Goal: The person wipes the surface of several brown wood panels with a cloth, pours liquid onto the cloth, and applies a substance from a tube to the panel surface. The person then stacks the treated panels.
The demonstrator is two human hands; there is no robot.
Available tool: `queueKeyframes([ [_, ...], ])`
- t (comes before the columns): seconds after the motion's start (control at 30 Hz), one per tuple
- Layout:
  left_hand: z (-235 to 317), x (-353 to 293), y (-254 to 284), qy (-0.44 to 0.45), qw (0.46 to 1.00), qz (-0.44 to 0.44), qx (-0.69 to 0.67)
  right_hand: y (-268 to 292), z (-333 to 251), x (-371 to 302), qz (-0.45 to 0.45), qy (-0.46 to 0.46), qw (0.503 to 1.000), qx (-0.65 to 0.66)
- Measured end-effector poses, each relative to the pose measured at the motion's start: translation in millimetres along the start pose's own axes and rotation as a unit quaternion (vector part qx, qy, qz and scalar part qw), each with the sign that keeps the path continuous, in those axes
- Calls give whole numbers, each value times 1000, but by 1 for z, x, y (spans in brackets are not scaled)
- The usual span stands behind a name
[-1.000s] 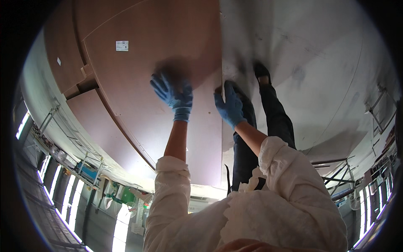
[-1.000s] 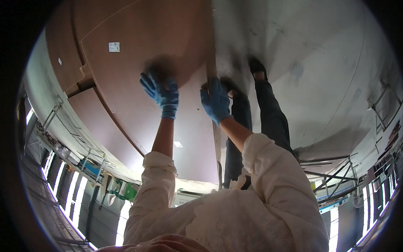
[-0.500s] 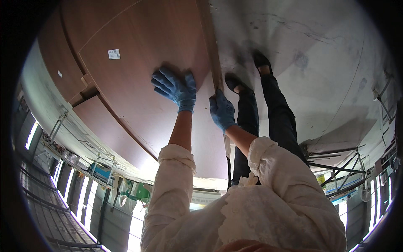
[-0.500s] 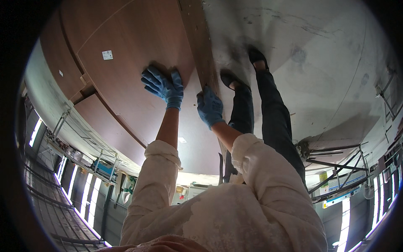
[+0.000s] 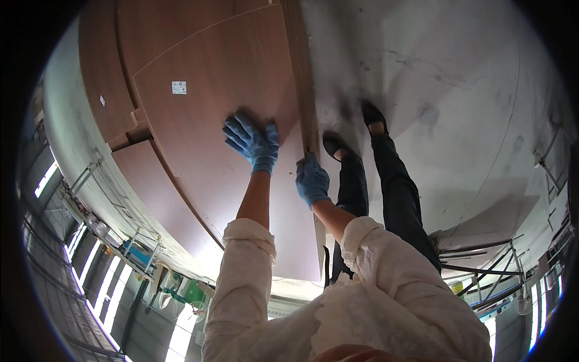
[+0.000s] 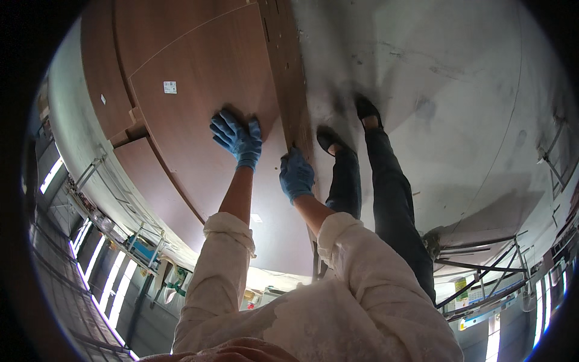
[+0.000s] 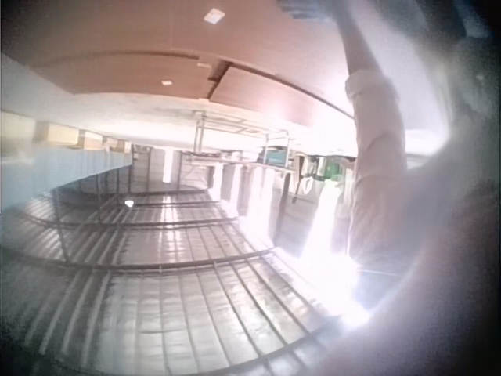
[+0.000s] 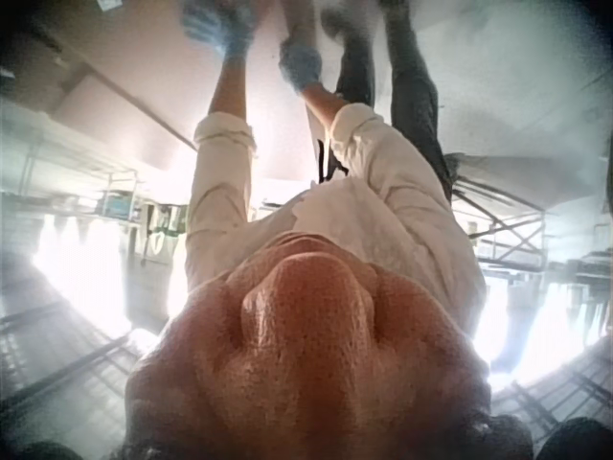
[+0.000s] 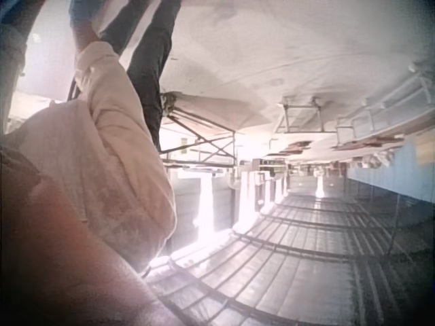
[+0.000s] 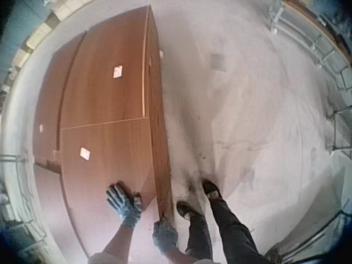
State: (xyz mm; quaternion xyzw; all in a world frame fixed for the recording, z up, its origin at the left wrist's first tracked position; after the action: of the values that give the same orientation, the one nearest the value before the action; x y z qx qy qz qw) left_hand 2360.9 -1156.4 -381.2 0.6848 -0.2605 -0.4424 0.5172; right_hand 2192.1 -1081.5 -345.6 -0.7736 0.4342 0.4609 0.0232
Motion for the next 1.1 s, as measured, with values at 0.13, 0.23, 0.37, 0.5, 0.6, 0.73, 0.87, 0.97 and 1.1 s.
queueKeyframes([
  [0.13,3,-2,3,-4,1000,-8,-7,-6,9,6,20,37,999,-25],
  [0.23,6,-3,8,11,999,-29,-13,-12,16,2,26,18,989,148],
  [0.37,7,-9,13,27,996,-78,-42,-14,25,-17,-44,-63,995,57],
  [0.5,18,-36,20,29,997,-56,-43,-11,28,-26,23,28,999,28],
  [0.6,39,-77,25,-29,988,-111,-108,-9,30,-26,3,17,1000,-19],
  [0.73,59,-106,19,-21,979,-196,-52,-3,27,-23,-75,-33,996,34],
  [0.87,64,-105,6,1,978,-208,15,11,18,-22,-117,-23,992,-33],
  [0.97,67,-104,5,7,978,-207,28,30,17,-21,-143,3,990,-1],
  [1.1,79,-106,14,32,971,-236,11,66,39,-28,-214,-55,975,0],
])
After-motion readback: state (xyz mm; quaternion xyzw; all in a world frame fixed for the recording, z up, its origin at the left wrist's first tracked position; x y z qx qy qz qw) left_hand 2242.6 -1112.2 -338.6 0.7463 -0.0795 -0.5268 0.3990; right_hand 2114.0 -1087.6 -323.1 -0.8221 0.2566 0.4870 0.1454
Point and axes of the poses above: each hand's wrist, its own x-axis towards the middle knuckle, its own y-axis out of the back of the hand, z = x × y, the point moved 1 cm from there along x, towards the middle knuckle, and after that the axes turned 15 degrees about -z, right-handed, at the moved point
